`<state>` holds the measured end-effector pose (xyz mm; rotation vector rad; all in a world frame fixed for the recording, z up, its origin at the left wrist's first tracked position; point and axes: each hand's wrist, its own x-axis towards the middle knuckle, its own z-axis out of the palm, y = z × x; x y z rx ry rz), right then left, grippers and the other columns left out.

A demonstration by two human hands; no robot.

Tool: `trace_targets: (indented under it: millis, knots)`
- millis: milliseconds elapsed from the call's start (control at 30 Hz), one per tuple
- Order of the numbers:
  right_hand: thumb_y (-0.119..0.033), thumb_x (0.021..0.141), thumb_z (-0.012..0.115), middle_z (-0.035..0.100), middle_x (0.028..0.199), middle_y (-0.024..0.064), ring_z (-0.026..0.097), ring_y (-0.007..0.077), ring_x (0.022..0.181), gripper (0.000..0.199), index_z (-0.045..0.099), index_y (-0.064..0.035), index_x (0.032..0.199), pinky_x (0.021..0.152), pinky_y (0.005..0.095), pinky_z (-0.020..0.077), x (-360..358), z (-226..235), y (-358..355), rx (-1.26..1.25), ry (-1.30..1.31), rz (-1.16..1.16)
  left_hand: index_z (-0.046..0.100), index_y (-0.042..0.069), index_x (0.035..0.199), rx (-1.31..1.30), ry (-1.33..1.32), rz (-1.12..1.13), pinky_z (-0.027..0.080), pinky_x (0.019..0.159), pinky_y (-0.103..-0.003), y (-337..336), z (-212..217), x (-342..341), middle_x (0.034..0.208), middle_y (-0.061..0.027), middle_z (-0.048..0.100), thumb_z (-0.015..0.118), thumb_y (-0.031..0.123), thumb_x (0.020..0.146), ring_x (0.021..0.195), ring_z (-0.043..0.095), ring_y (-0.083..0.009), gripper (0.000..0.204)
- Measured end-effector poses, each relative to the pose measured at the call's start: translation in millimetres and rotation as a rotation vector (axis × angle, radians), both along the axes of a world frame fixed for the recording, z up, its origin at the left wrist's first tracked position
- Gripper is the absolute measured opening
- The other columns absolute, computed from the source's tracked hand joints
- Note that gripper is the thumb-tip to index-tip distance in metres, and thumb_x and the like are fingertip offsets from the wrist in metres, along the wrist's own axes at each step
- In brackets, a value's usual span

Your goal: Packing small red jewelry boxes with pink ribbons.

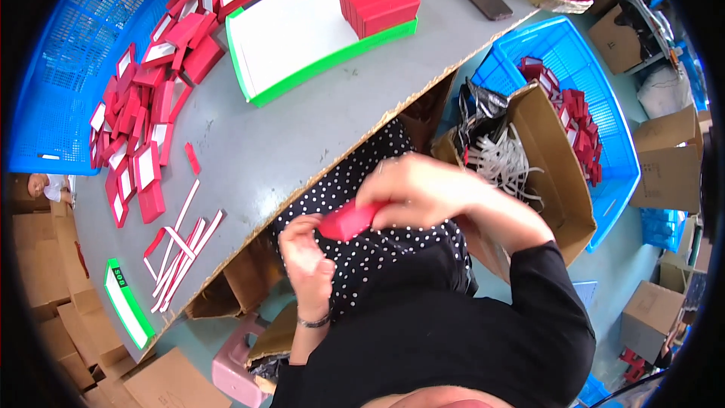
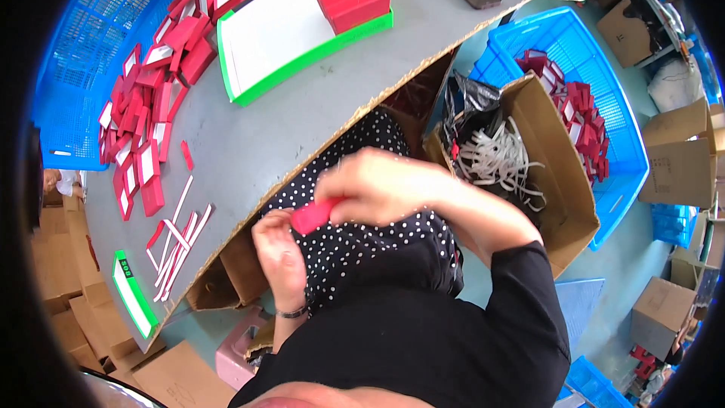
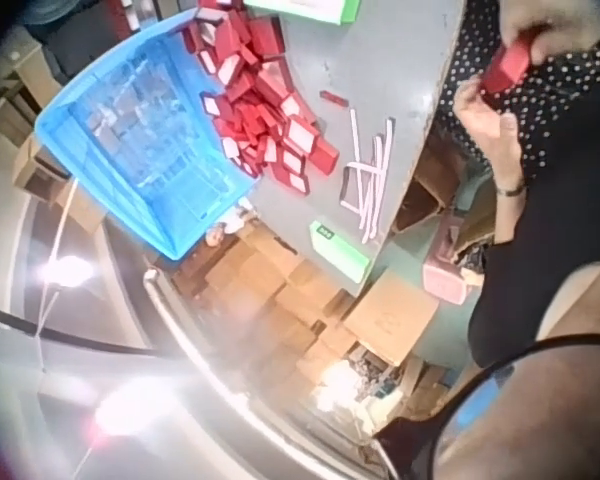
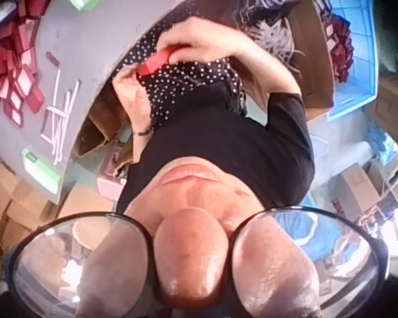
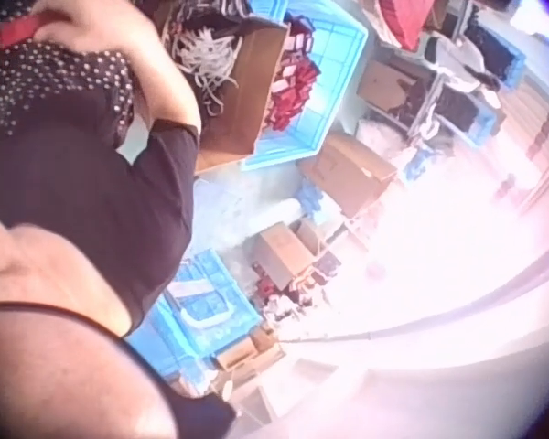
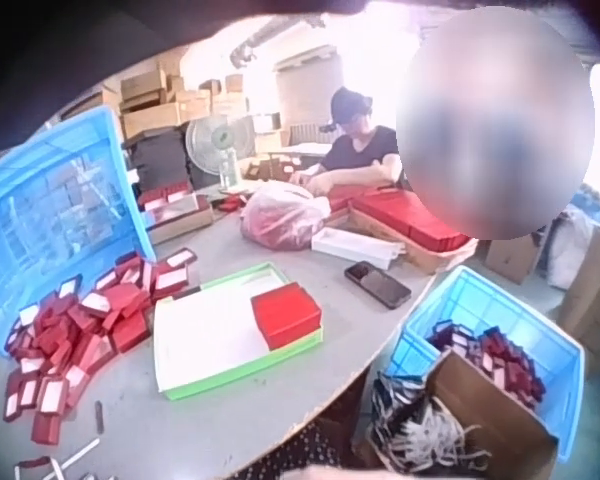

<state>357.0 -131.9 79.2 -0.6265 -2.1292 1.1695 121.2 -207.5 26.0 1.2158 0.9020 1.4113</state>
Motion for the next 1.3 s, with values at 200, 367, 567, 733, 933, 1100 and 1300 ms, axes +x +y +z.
trace_targets:
  millis: [200,367,567,733,933,1100,1300]
  knots:
    - [-0.023,0.093,0.06,0.063,0.109,0.0039,0.059,0.0163,0.099,0.033,0.057,-0.0077,0.122,0.086,0.0287,0.0471,78,94,166,0.577,-0.213,-0.625,0.042,0.002,0.121,-0.018,-0.034,0.058,0.043,0.094,-0.036,27,1,-17,0.113,-0.0124,0.051,0.061,0.011,0.086,0.102,0.054,-0.0209,0.041]
    - [-0.029,0.097,0.054,0.063,0.111,0.0026,0.055,0.0135,0.107,0.033,0.059,-0.0102,0.122,0.095,0.0286,0.0417,115,73,287,0.121,-0.502,-0.335,0.044,0.003,0.119,-0.218,-0.063,0.052,0.046,0.086,-0.033,18,-9,-25,0.103,-0.0087,0.052,0.054,0.001,0.086,0.091,0.054,-0.0177,0.035]
    - [-0.037,0.096,0.053,0.062,0.114,0.0,0.053,0.0115,0.109,0.037,0.06,-0.0109,0.122,0.099,0.0299,0.0387,113,36,335,-0.27,-0.68,-0.268,0.046,0.003,0.116,-0.34,-0.143,0.176,0.046,0.082,-0.03,0,-22,-44,0.096,-0.0069,0.054,0.057,0.007,0.087,0.087,0.053,-0.0153,0.032]
    - [-0.035,0.097,0.047,0.065,0.112,0.0057,0.06,0.0189,0.1,0.038,0.061,-0.0088,0.12,0.093,0.034,0.0448,143,47,335,0.177,-0.808,-0.402,0.05,0.001,0.114,-0.384,-0.179,0.079,0.048,0.082,-0.029,10,-26,-41,0.095,-0.0062,0.055,0.059,0.005,0.089,0.088,0.054,-0.0137,0.027]
    - [-0.018,0.088,0.062,0.068,0.095,0.0109,0.065,0.0221,0.089,0.02,0.068,-0.0048,0.101,0.083,0.034,0.0503,-103,26,181,0.306,-0.389,-0.031,0.056,0.004,0.099,-0.389,-0.131,0.096,0.044,0.073,-0.022,5,-45,-35,0.087,0.0023,0.056,0.063,0.006,0.089,0.08,0.052,-0.0059,0.013]
    - [-0.016,0.081,0.068,0.061,0.098,0.0124,0.059,0.0298,0.093,0.022,0.066,-0.005,0.1,0.085,0.0405,0.0478,-227,-51,116,0.493,-0.186,0.034,0.058,0.003,0.095,-0.357,0.037,0.089,0.044,0.072,-0.021,4,-27,-34,0.084,0.0023,0.057,0.067,0.009,0.086,0.077,0.052,-0.0047,0.013]
    - [-0.014,0.077,0.069,0.062,0.096,0.0133,0.058,0.0301,0.101,0.015,0.065,-0.0088,0.09,0.088,0.0392,0.0463,-235,-46,90,0.536,-0.325,0.122,0.059,0.002,0.103,-0.415,-0.297,0.246,0.047,0.079,-0.022,-21,-33,-73,0.089,0.0,0.06,0.062,0.01,0.091,0.082,0.057,-0.0081,0.014]
